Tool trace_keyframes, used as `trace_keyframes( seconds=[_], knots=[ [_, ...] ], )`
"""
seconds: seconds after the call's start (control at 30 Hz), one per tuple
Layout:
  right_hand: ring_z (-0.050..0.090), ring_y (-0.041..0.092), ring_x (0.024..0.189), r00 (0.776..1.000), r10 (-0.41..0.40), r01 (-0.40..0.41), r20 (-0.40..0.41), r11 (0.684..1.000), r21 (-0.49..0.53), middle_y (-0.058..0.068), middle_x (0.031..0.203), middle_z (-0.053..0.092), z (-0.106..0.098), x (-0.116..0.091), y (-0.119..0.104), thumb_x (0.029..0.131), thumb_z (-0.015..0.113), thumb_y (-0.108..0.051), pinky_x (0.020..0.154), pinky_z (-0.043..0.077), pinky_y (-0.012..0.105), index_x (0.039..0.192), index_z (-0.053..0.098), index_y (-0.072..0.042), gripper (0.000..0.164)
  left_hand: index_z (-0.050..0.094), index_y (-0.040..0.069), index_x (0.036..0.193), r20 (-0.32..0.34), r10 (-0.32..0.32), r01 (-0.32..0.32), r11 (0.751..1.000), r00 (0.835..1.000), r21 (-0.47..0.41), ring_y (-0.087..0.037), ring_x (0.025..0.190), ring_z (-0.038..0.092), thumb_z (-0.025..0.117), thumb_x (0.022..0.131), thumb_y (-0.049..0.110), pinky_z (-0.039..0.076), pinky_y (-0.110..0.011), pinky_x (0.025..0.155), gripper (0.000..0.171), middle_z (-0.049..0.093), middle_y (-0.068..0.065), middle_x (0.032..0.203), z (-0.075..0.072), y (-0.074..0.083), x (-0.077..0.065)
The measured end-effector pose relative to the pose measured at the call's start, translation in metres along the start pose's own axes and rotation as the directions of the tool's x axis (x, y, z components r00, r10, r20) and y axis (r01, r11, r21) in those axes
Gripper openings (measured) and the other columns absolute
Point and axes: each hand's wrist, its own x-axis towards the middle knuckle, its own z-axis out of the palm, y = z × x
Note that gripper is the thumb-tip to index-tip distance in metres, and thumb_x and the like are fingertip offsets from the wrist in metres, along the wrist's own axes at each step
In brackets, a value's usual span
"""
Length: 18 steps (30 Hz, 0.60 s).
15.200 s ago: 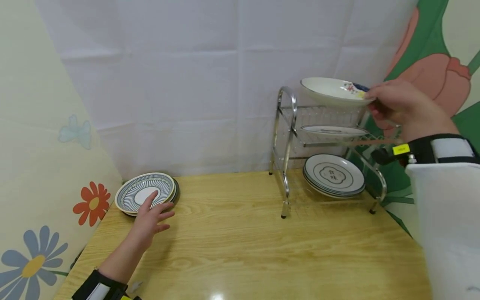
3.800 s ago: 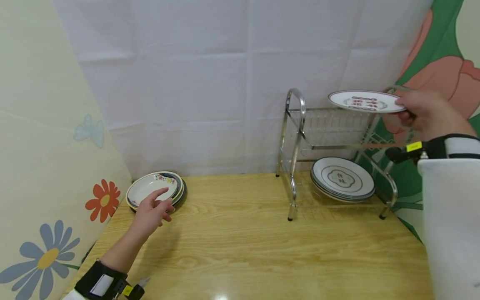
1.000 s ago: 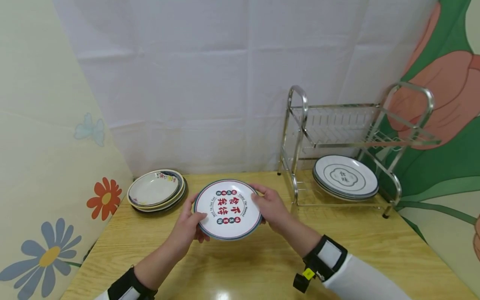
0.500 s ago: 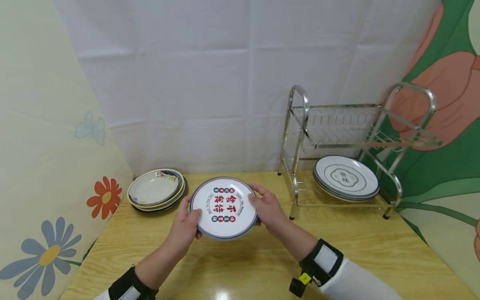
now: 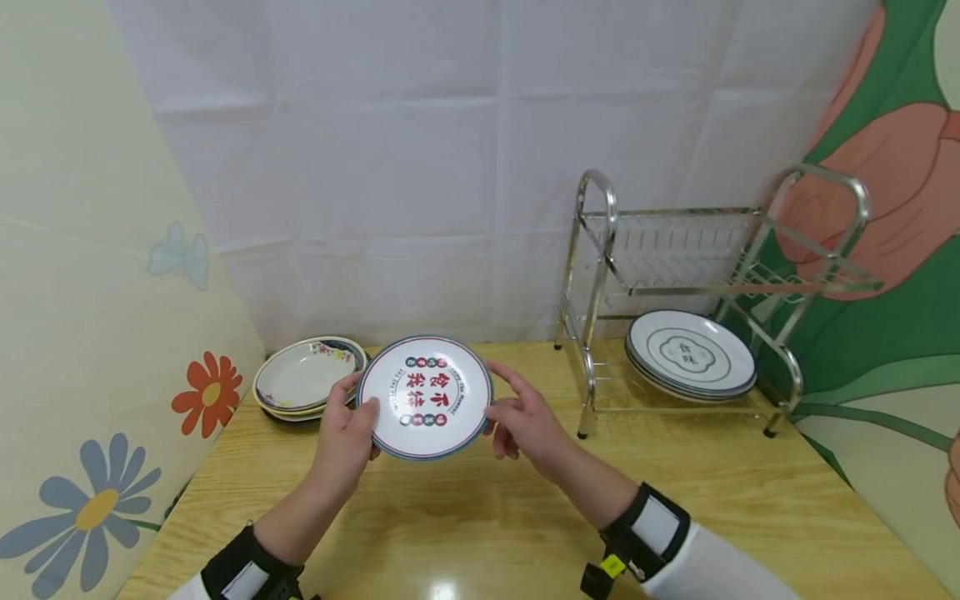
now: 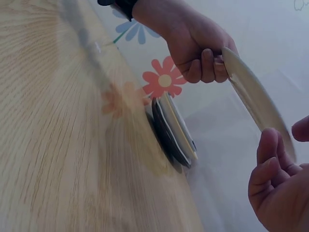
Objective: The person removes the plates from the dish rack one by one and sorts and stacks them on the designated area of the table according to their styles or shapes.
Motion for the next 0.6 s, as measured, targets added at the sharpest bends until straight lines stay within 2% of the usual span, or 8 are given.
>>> trace_keyframes(
  seconds=[0.17, 0.27, 0.37, 0.47, 0.53, 0.6],
  knots=[
    [0.056, 0.015, 0.052, 1.0, 0.015, -0.015, -0.001, 1.0, -0.016, 0.004, 0.076, 0.064, -0.008, -0.002, 0.006, 0.096, 0.054, -0.009, 0.049, 0.042, 0.023, 0.162, 0.025, -0.029, 0.075, 0.031, 0.013, 0.15, -0.066, 0.008, -0.007, 1.0, 0.998, 0.012, -0.012, 0.046, 0.045, 0.043, 0.107, 0.013, 0.039, -0.024, 0.046, 0.044, 0.069, 0.002, 0.074, -0.016, -0.001, 0.008],
    [0.056, 0.015, 0.052, 1.0, 0.017, -0.017, -0.008, 1.0, -0.017, 0.004, 0.075, 0.064, -0.015, -0.003, 0.011, 0.095, 0.053, -0.007, 0.048, 0.041, 0.023, 0.161, 0.027, -0.028, 0.074, 0.03, 0.013, 0.15, -0.128, 0.014, -0.011, 1.0, 0.992, 0.018, -0.012, 0.047, 0.046, 0.043, 0.108, 0.015, 0.041, -0.024, 0.046, 0.044, 0.071, 0.004, 0.079, -0.029, 0.0, 0.015],
    [0.056, 0.015, 0.052, 1.0, 0.018, -0.019, -0.016, 1.0, -0.025, 0.003, 0.074, 0.064, -0.022, -0.005, 0.014, 0.095, 0.053, -0.007, 0.048, 0.041, 0.023, 0.16, 0.03, -0.028, 0.071, 0.03, 0.014, 0.151, -0.212, 0.031, -0.02, 0.998, 0.977, 0.056, -0.01, 0.047, 0.047, 0.044, 0.108, 0.019, 0.042, -0.024, 0.046, 0.046, 0.07, 0.008, 0.081, -0.043, 0.001, 0.025],
    [0.056, 0.016, 0.052, 1.0, 0.025, -0.026, -0.017, 0.999, -0.046, 0.004, 0.074, 0.063, -0.028, -0.007, 0.015, 0.096, 0.052, -0.008, 0.048, 0.041, 0.023, 0.159, 0.031, -0.026, 0.069, 0.03, 0.014, 0.154, -0.294, 0.049, -0.022, 0.995, 0.955, 0.093, -0.009, 0.046, 0.047, 0.045, 0.108, 0.022, 0.043, -0.023, 0.045, 0.048, 0.067, 0.011, 0.077, -0.058, 0.002, 0.037],
    [0.056, 0.016, 0.052, 0.999, 0.034, -0.035, -0.017, 0.997, -0.061, 0.004, 0.075, 0.063, -0.031, -0.008, 0.014, 0.097, 0.053, -0.008, 0.048, 0.041, 0.023, 0.159, 0.031, -0.026, 0.068, 0.029, 0.014, 0.155, -0.332, 0.043, -0.011, 0.995, 0.942, 0.097, -0.01, 0.046, 0.048, 0.044, 0.108, 0.024, 0.043, -0.024, 0.045, 0.05, 0.065, 0.009, 0.076, -0.068, 0.002, 0.045],
    [0.056, 0.016, 0.053, 0.999, 0.041, -0.043, -0.023, 0.997, -0.072, 0.004, 0.075, 0.063, -0.035, -0.009, 0.014, 0.096, 0.053, -0.008, 0.048, 0.042, 0.024, 0.159, 0.031, -0.025, 0.068, 0.028, 0.014, 0.157, -0.361, 0.037, 0.001, 0.995, 0.932, 0.104, -0.01, 0.047, 0.049, 0.044, 0.109, 0.027, 0.044, -0.023, 0.046, 0.052, 0.065, 0.004, 0.083, -0.078, 0.003, 0.054]
  ],
)
